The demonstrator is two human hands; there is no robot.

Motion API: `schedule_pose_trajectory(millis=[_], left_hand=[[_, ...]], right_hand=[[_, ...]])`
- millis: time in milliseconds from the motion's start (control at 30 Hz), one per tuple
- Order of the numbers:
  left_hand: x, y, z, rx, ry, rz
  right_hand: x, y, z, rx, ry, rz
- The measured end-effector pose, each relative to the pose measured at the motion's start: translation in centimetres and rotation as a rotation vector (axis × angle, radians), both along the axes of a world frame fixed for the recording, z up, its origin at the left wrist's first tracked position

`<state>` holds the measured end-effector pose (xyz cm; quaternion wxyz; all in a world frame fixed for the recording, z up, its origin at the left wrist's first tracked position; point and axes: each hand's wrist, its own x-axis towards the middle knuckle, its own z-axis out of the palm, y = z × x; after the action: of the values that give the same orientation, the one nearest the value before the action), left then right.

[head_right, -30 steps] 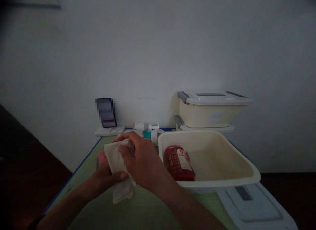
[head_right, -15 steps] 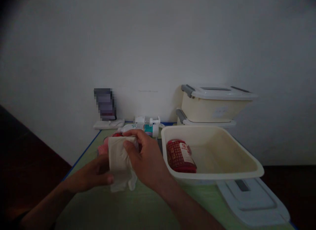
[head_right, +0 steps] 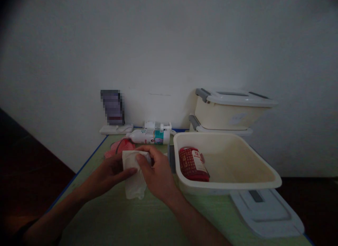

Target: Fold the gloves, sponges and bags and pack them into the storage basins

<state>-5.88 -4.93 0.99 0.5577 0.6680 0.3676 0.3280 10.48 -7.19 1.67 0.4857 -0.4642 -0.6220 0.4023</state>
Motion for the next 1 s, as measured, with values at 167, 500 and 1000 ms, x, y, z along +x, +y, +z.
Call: schedule_pose_trajectory(millis=[167,500,1000], left_hand=[[-0.1,0.0,0.0,-0.014,-0.016,-0.106],[-1.3,1.0,0.0,0.705,0.213,0.241],[-2.4,1.4,-0.6,0.605,0.677,-0.27]], right_hand=[[1.2,0.3,0.7,-0.022,0.008,0.086],[1.0,0.6,3.2,0.585,-0.385,0.14],[3.5,-4.4,-4.4,0.509,-0.705,0.412]])
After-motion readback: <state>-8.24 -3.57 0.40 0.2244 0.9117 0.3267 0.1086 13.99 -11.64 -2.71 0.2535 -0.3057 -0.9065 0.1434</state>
